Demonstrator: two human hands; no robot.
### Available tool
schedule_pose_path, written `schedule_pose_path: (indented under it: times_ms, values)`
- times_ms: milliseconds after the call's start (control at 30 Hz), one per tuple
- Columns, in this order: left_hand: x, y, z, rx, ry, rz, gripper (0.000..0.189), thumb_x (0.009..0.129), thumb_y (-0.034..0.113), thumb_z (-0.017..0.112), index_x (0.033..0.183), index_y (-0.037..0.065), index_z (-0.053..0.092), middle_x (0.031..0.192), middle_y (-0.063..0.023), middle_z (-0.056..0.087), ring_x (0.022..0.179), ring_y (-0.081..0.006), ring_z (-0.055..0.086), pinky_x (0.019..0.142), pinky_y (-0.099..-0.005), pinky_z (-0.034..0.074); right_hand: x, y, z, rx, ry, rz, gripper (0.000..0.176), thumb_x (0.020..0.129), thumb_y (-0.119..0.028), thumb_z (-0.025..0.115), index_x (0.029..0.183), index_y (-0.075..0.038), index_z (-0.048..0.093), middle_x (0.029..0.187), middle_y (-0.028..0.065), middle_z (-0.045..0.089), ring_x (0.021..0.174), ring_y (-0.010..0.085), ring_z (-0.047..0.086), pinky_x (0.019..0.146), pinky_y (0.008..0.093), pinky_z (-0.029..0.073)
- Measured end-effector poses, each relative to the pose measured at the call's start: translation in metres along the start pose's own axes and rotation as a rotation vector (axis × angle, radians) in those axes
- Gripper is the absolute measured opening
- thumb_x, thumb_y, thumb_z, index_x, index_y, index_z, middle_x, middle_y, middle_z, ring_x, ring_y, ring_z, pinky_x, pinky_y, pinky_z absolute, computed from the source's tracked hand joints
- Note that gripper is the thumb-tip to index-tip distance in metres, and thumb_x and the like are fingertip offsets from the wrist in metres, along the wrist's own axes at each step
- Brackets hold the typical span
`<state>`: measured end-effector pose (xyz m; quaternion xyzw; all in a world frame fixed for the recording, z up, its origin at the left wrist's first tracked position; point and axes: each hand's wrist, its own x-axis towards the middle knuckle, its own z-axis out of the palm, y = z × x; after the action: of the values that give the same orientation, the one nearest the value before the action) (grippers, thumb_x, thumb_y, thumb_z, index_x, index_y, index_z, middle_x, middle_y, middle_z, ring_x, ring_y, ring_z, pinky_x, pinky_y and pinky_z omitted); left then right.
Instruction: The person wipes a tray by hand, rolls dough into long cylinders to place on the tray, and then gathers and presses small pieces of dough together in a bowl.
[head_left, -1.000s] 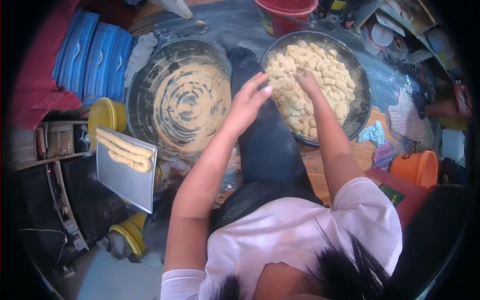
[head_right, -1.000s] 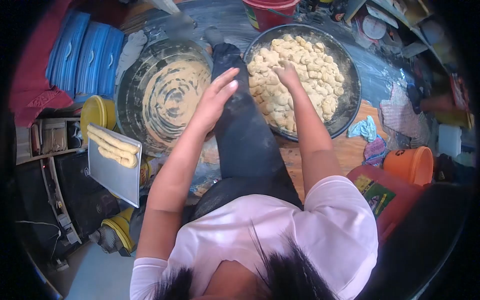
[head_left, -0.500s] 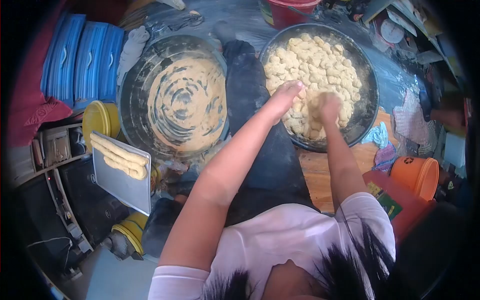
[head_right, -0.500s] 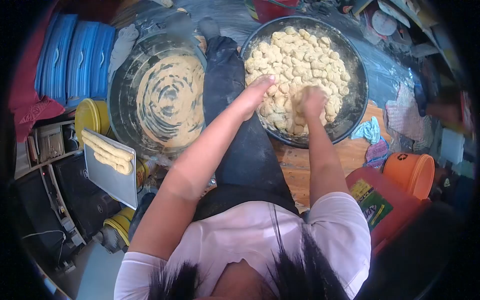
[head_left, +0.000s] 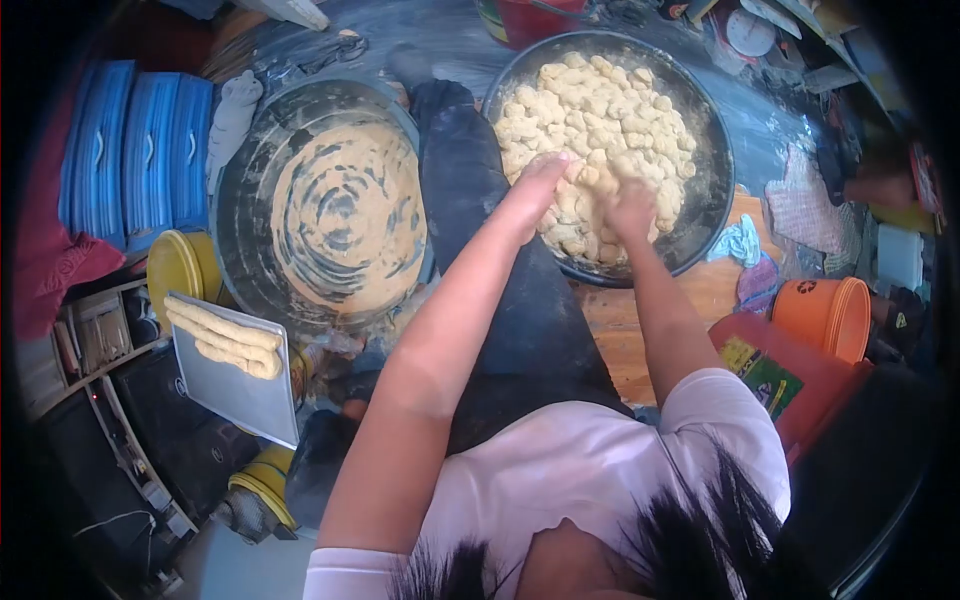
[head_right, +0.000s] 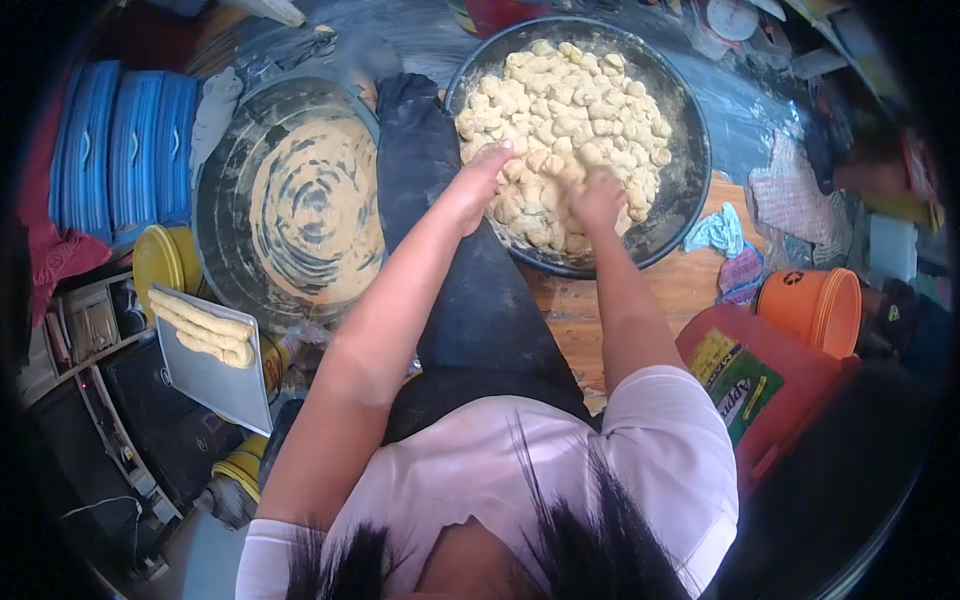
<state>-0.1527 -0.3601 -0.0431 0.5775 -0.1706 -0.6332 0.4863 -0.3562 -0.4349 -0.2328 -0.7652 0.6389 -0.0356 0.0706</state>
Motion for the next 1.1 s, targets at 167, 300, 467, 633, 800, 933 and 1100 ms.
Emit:
schedule_pose_path:
  times_ms: [167, 300, 467, 633, 800, 933, 1100]
  values:
    - [0.014, -0.01, -0.005, -0.01, -0.075, -0.041, 0.06, 0.091, 0.04, 0.043, 0.132, -0.002, 0.034, 0.137, -0.0174, 0.036, 0.127, -0.0254, 0.032, 0.104, -0.0337, 0.022, 0.034, -0.019, 0.001, 0.518, -0.015, 0.494, 0.077, 0.073, -0.054, 0.057, 0.131, -0.009, 0.037, 0.13, 0.0221, 0.039, 0.125, 0.034, 0.033, 0.099, 0.0571, 0.022]
    - [0.014, -0.005, 0.0, 0.093, -0.018, -0.013, 0.06, 0.09, 0.039, 0.043, 0.132, -0.004, 0.034, 0.136, -0.0181, 0.036, 0.127, -0.0254, 0.032, 0.104, -0.0336, 0.023, -0.017, -0.061, -0.013, 0.204, -0.052, 0.339, 0.08, 0.071, -0.053, 0.06, 0.137, -0.018, 0.03, 0.132, 0.02, 0.037, 0.127, 0.0324, 0.03, 0.097, 0.0606, 0.022]
    - [0.014, -0.01, -0.002, 0.05, -0.04, 0.002, 0.06, 0.09, 0.039, 0.045, 0.13, -0.004, 0.035, 0.136, -0.0192, 0.036, 0.127, -0.0258, 0.032, 0.104, -0.033, 0.023, -0.03, -0.001, -0.015, 0.015, -0.298, -0.112, 0.064, 0.072, -0.046, 0.062, 0.127, -0.019, 0.043, 0.128, 0.0167, 0.039, 0.118, 0.0338, 0.037, 0.093, 0.0559, 0.027]
    - [0.005, 0.001, -0.003, -0.001, -0.111, -0.044, 0.063, 0.09, 0.041, 0.045, 0.133, -0.003, 0.031, 0.14, -0.017, 0.03, 0.13, -0.025, 0.025, 0.105, -0.0341, 0.019, 0.083, 0.065, 0.058, 0.406, 0.142, 0.325, 0.069, 0.07, -0.046, 0.062, 0.126, -0.01, 0.044, 0.127, 0.0242, 0.039, 0.118, 0.0365, 0.038, 0.096, 0.048, 0.031]
    - [0.011, 0.002, -0.002, 0.052, -0.104, -0.085, 0.067, 0.09, 0.044, 0.044, 0.136, -0.002, 0.028, 0.143, -0.0149, 0.026, 0.133, -0.0243, 0.02, 0.107, -0.0361, 0.015, 0.14, -0.006, 0.071, 0.366, -0.103, 0.369, 0.078, 0.066, -0.049, 0.063, 0.132, -0.015, 0.039, 0.133, 0.0306, 0.03, 0.128, 0.042, 0.024, 0.102, 0.0531, 0.023]
    - [0.009, 0.003, 0.002, 0.052, -0.139, -0.049, 0.067, 0.089, 0.045, 0.044, 0.136, -0.001, 0.029, 0.143, -0.015, 0.026, 0.133, -0.0247, 0.019, 0.107, -0.0371, 0.014, 0.049, -0.094, -0.019, -0.055, -0.254, -0.002, 0.059, 0.073, -0.044, 0.058, 0.126, -0.021, 0.046, 0.136, 0.0225, 0.032, 0.13, 0.0418, 0.021, 0.1, 0.0594, 0.021]
    - [0.012, -0.003, -0.007, 0.013, -0.184, -0.052, 0.067, 0.089, 0.046, 0.045, 0.137, 0.001, 0.027, 0.144, -0.0158, 0.024, 0.135, -0.0257, 0.016, 0.107, -0.0387, 0.012, 0.005, -0.047, -0.026, -0.05, -0.282, -0.32, 0.054, 0.076, -0.044, 0.055, 0.126, -0.023, 0.046, 0.134, 0.018, 0.035, 0.129, 0.0354, 0.025, 0.098, 0.0571, 0.024]
